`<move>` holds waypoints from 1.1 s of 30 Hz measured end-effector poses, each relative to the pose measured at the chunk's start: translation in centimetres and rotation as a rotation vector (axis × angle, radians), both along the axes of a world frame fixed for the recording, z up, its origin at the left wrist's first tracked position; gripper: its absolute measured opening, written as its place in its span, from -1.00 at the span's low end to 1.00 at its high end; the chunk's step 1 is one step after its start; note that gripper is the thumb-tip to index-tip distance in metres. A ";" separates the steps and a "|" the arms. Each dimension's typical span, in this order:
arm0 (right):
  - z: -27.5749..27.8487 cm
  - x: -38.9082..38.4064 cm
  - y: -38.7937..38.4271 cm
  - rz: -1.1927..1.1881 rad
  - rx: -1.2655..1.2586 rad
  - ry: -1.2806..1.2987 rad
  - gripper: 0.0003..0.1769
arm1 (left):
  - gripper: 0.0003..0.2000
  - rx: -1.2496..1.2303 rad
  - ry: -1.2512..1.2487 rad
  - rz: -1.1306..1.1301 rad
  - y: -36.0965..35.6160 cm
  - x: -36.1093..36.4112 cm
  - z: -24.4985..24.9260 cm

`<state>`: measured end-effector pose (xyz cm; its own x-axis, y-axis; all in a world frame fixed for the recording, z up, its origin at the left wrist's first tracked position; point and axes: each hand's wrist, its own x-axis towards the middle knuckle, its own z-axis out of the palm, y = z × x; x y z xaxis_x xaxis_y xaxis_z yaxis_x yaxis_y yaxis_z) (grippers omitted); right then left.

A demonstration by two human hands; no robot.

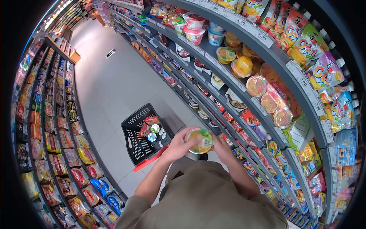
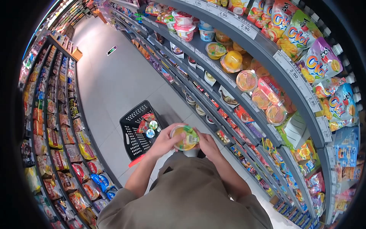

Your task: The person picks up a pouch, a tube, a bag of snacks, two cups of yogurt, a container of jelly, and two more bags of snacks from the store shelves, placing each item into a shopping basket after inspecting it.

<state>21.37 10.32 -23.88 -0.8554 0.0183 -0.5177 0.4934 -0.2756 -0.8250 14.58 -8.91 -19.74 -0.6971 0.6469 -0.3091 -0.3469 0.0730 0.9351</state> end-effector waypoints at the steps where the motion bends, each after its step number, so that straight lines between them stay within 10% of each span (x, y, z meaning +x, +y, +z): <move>1: -0.2 0.2 0.5 0.011 -0.006 0.004 -0.26 | -0.59 -0.064 -0.071 0.099 0.0 1.0 -0.2; 23: -2.5 -2.1 -9.4 0.759 0.173 0.120 -0.57 | -0.59 -0.025 -0.067 0.426 -13.3 7.1 -4.8; 31: -4.4 -4.1 -18.7 0.730 0.161 0.099 -0.63 | -0.55 0.112 -0.067 0.548 -22.0 7.6 -8.2; 33: -5.8 -5.2 -19.5 0.636 0.230 -0.015 -0.61 | -0.57 -0.218 0.013 0.571 -24.7 8.3 -10.1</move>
<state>16.14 -9.18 -29.73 -0.7287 -0.3755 -0.5727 0.5134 0.2539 -0.8197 22.87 -33.58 -29.80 -0.9197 0.0928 -0.3815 -0.3763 0.0691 0.9239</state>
